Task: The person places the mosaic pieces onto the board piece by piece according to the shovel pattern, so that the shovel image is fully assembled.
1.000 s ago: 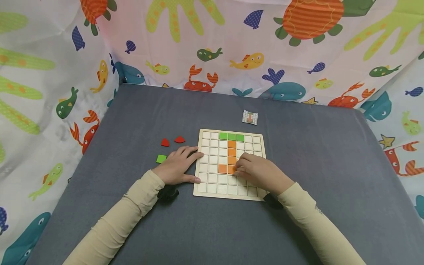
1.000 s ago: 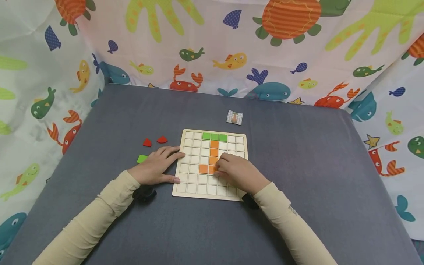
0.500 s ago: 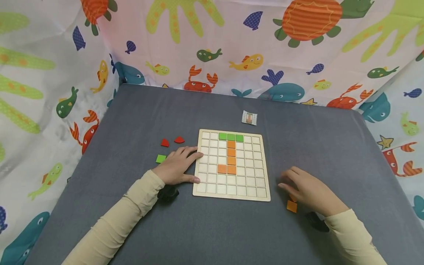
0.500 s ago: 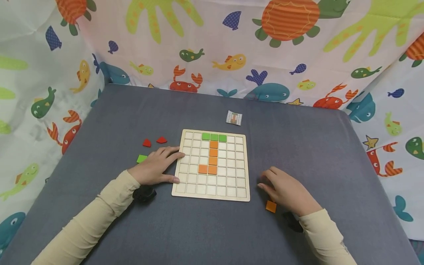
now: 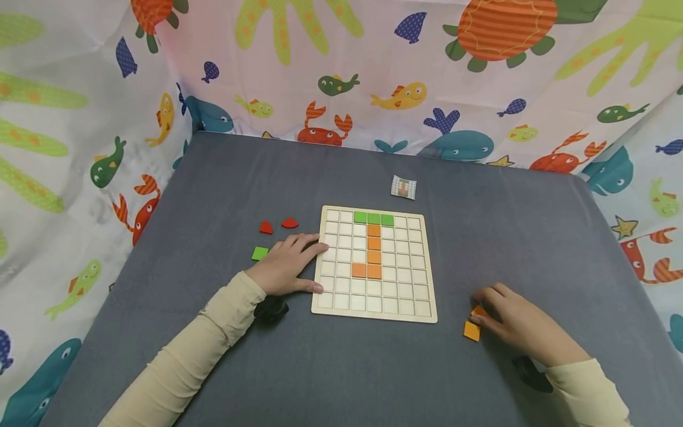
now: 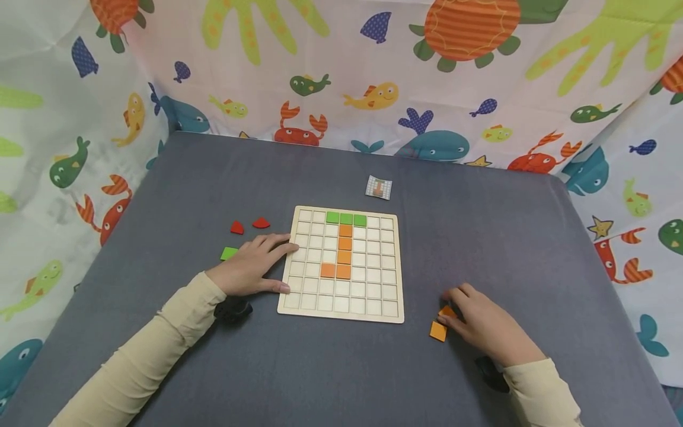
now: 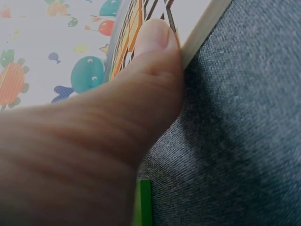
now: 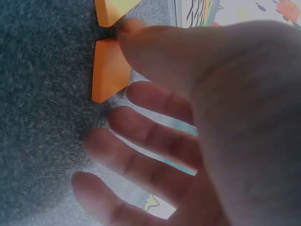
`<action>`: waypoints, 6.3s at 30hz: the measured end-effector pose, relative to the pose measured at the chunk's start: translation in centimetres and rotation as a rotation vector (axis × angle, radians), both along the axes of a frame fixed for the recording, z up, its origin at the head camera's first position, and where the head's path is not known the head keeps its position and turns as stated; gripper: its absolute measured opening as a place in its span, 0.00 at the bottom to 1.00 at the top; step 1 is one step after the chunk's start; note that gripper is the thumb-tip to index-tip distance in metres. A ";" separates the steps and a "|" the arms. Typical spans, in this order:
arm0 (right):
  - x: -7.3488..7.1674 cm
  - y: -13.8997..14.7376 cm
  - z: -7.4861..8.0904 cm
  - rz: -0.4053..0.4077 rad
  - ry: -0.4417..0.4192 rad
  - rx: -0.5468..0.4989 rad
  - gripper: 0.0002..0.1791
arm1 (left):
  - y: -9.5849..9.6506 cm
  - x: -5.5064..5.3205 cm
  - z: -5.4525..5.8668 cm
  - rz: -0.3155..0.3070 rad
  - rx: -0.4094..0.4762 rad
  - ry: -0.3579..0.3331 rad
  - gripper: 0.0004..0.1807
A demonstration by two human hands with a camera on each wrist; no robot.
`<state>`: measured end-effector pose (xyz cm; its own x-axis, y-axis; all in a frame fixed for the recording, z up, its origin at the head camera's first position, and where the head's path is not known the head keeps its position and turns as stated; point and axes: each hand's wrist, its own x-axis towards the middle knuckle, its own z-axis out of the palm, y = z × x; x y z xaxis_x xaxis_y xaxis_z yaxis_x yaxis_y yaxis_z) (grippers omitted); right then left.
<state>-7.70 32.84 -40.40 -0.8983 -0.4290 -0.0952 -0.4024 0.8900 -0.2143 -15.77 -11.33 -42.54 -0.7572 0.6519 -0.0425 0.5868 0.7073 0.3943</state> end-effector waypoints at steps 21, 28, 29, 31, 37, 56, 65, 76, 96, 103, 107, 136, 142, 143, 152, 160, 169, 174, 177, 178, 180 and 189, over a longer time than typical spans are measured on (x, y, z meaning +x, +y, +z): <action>-2.7 -3.9 1.1 0.202 0.244 -0.114 0.17 | -0.1 -0.1 0.0 0.013 0.002 -0.033 0.44; -4.8 -7.4 1.0 0.269 0.256 -0.134 0.17 | -0.1 -0.1 -0.3 0.008 0.003 -0.018 0.44; -5.0 -7.8 0.9 0.282 0.262 -0.138 0.17 | -0.1 -0.1 -0.3 0.008 0.003 -0.019 0.44; -5.4 -8.6 0.8 0.307 0.266 -0.143 0.16 | -0.1 -0.2 -0.3 0.008 0.003 -0.023 0.44; -6.7 -10.3 0.3 0.326 0.181 -0.160 0.14 | -0.1 -0.2 0.0 0.009 -0.009 -0.022 0.44; -7.7 -12.6 -1.2 0.426 0.189 -0.203 0.11 | 0.2 -0.1 0.3 0.017 -0.028 -0.051 0.44; -7.1 -11.8 -0.6 0.360 0.168 -0.118 0.15 | 0.2 -0.2 -0.3 0.017 -0.025 -0.049 0.44; -3.2 -4.6 0.3 0.158 0.100 -0.005 0.17 | 0.2 0.0 0.4 0.015 -0.027 -0.049 0.44; 0.8 -2.6 0.3 0.192 0.037 -0.113 0.15 | 0.2 0.1 0.3 0.012 -0.044 -0.045 0.45; -1.0 -6.1 0.6 0.288 0.174 -0.164 0.15 | 0.2 0.0 0.0 0.013 -0.037 -0.040 0.45; -2.1 -8.8 0.6 0.352 0.191 -0.191 0.15 | 0.1 -0.1 0.0 0.016 -0.036 -0.030 0.45; -5.3 -15.6 -1.3 0.474 0.187 -0.210 0.07 | 0.1 -0.3 0.3 0.017 -0.035 -0.034 0.44; -5.5 -15.6 -1.3 0.484 0.192 -0.222 0.08 | 0.0 -0.3 0.3 0.018 -0.031 -0.030 0.44; -5.5 -15.6 -1.2 0.487 0.193 -0.218 0.08 | 0.0 -0.3 0.3 0.019 -0.032 -0.030 0.45; -6.9 -13.6 2.8 0.360 0.214 -0.185 0.10 | 0.1 -0.2 0.2 0.011 -0.036 -0.030 0.44; -9.5 -11.1 3.3 0.161 0.043 -0.178 0.24 | -0.3 0.1 0.4 0.023 -0.047 -0.027 0.44; -10.9 -8.6 -0.2 0.060 -0.094 -0.030 0.49 | 0.0 -0.1 0.2 0.011 -0.061 -0.024 0.44; -10.8 -8.0 -0.4 0.069 -0.102 -0.013 0.54 | -0.6 -0.5 0.4 0.015 0.004 0.012 0.39; -10.7 -7.8 -0.4 0.071 -0.107 -0.013 0.56 | -1.8 -0.6 0.9 0.029 0.031 0.076 0.33; -10.7 -7.8 -0.4 0.073 -0.109 -0.010 0.56 | -2.3 -0.6 1.1 0.035 0.026 0.103 0.32; -10.7 -7.7 -0.5 0.074 -0.119 -0.005 0.57 | -3.5 -0.5 1.4 0.051 0.006 0.149 0.28; -11.1 -8.0 -0.9 0.143 -0.143 -0.095 0.63 | -8.2 -0.4 1.6 0.039 -0.037 0.172 0.17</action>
